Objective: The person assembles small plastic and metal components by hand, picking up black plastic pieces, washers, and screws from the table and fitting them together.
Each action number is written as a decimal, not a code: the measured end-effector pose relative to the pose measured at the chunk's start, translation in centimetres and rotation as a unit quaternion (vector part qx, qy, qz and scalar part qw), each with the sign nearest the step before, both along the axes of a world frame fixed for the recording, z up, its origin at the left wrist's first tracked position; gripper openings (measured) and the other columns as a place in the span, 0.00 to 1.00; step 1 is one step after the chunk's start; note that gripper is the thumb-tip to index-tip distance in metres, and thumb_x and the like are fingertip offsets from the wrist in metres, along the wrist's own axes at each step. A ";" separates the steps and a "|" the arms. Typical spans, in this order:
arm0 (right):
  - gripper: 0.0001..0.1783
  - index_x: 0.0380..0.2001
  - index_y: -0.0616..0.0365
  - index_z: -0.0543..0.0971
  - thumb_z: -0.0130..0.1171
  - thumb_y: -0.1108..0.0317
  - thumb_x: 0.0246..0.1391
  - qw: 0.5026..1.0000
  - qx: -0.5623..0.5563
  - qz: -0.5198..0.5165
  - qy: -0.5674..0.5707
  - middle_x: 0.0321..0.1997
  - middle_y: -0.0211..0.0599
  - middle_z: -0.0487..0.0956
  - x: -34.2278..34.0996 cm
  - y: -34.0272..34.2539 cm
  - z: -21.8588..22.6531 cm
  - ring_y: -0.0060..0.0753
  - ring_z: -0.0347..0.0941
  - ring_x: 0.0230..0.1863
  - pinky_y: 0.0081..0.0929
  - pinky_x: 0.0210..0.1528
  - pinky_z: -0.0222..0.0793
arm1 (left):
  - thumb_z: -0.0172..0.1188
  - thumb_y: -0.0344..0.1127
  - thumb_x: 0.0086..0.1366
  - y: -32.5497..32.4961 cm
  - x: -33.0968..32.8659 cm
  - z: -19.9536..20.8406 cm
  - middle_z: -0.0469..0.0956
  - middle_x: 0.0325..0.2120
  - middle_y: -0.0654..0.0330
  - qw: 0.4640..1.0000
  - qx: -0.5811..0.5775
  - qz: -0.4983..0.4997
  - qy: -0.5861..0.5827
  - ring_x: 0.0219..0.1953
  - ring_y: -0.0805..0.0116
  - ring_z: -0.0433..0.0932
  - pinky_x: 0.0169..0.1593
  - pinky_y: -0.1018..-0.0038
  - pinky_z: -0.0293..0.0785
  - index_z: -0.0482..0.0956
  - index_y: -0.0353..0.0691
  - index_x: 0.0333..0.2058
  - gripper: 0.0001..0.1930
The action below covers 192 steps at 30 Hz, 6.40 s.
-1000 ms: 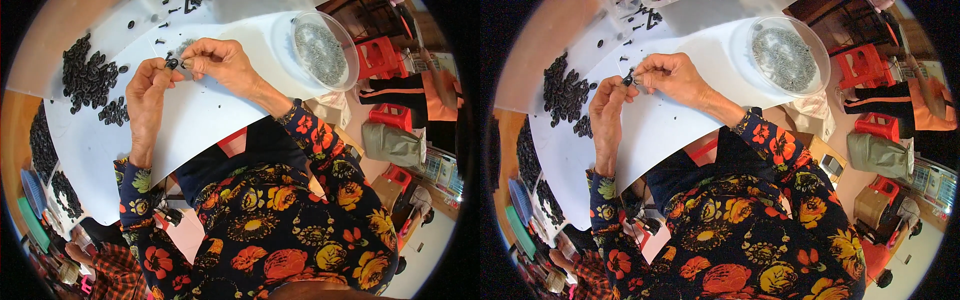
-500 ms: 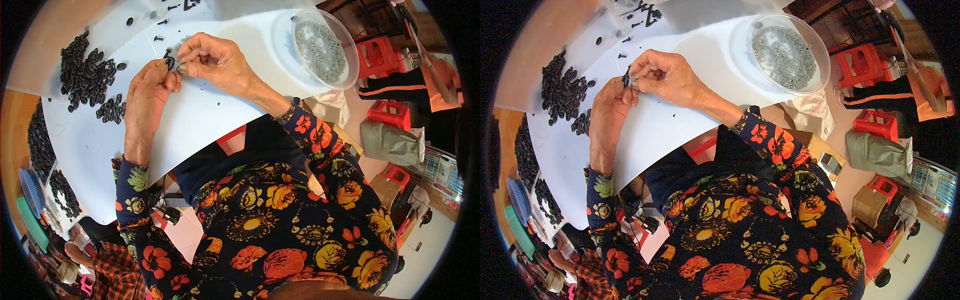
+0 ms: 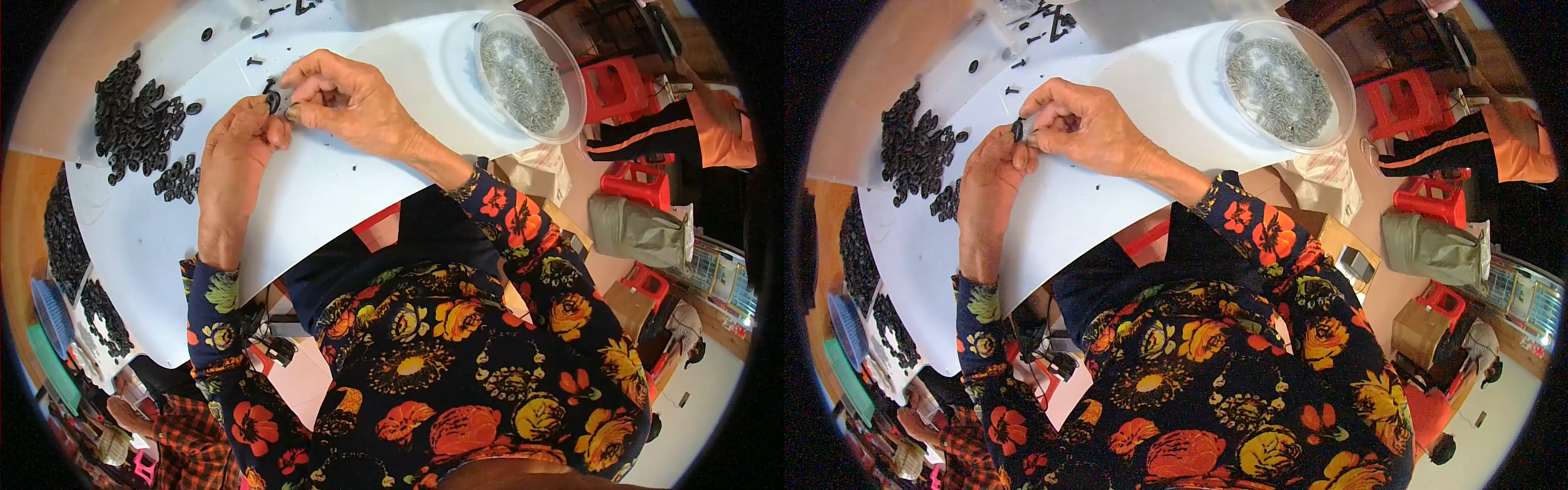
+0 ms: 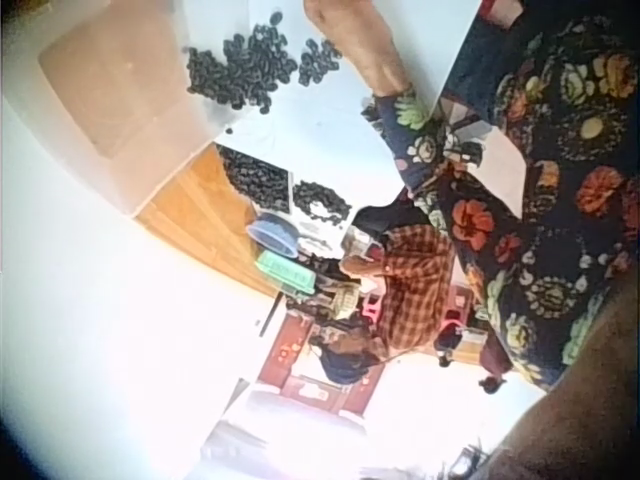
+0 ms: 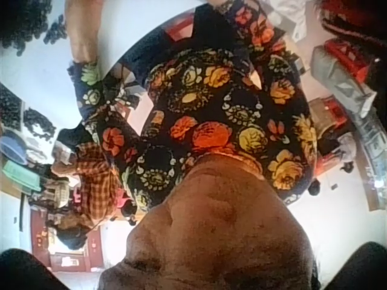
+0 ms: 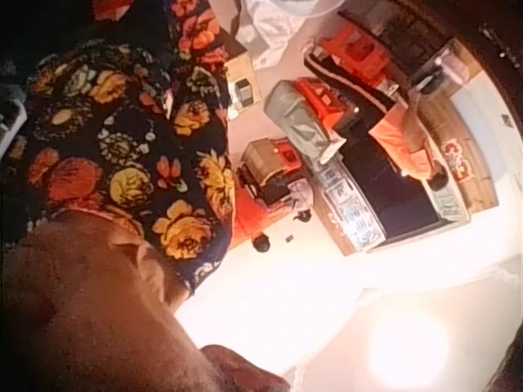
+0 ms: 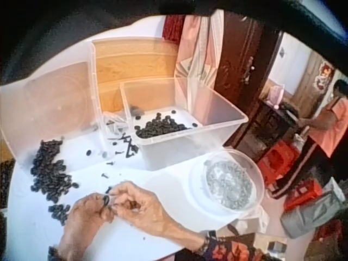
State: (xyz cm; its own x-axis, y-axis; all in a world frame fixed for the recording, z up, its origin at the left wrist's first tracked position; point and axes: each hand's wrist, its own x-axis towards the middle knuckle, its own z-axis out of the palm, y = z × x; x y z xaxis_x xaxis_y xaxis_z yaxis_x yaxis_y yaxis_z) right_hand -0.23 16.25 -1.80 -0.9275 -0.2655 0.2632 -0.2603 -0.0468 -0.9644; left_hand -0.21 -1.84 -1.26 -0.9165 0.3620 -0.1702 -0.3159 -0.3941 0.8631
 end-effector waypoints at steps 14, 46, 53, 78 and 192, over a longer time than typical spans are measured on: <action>0.08 0.35 0.61 0.77 0.58 0.77 0.50 0.997 -0.055 -0.053 0.004 0.27 0.28 0.78 -0.2 0.1 0.1 0.12 0.72 0.29 0.13 0.32 0.69 | 0.51 0.30 0.63 0.9 1.1 1.1 0.75 0.26 0.61 0.976 -0.199 0.021 0.089 0.31 0.73 0.74 0.38 0.78 0.67 0.72 0.33 0.33 0.06; 0.08 0.36 0.58 0.76 0.60 0.74 0.51 0.998 0.030 0.047 -0.024 0.27 0.21 0.76 0.4 -0.1 0.5 0.09 0.67 0.29 0.11 0.32 0.65 | 0.53 0.34 0.66 -0.2 0.2 1.0 0.73 0.27 0.68 0.962 -0.205 0.066 0.170 0.31 0.80 0.69 0.38 0.83 0.65 0.76 0.36 0.36 0.08; 0.08 0.36 0.57 0.76 0.60 0.74 0.51 0.998 0.040 0.051 -0.023 0.27 0.21 0.76 0.4 -0.1 0.3 0.09 0.67 0.28 0.12 0.32 0.65 | 0.54 0.32 0.65 -0.6 -0.2 0.4 0.73 0.28 0.70 0.956 -0.215 0.043 0.196 0.32 0.81 0.69 0.39 0.84 0.65 0.77 0.36 0.37 0.07; 0.08 0.36 0.62 0.75 0.59 0.73 0.52 0.999 -0.021 0.028 -0.002 0.39 0.27 0.73 0.4 -0.2 0.2 0.15 0.71 0.34 0.16 0.38 0.72 | 0.44 0.41 0.69 0.4 0.8 1.1 0.65 0.16 0.68 0.942 -0.274 0.023 0.193 0.23 0.80 0.62 0.31 0.81 0.61 0.73 0.33 0.31 0.16; 0.13 0.30 0.61 0.71 0.65 0.71 0.46 0.985 0.119 0.045 0.114 0.23 0.31 0.76 -0.5 0.0 1.0 0.18 0.70 0.22 0.16 0.24 0.67 | 0.41 0.44 0.70 1.2 1.1 0.9 0.62 0.17 0.69 0.940 -0.291 0.015 0.181 0.22 0.81 0.58 0.27 0.81 0.56 0.68 0.38 0.25 0.18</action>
State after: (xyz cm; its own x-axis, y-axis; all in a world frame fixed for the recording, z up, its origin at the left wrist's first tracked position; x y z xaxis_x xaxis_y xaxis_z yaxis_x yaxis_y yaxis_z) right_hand -0.69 16.28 -0.75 -0.8209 -0.4243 0.3823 -0.4767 0.1405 -0.8678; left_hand 0.87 -0.63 -0.41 -0.9606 0.2780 -0.0067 0.0431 0.1728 0.9840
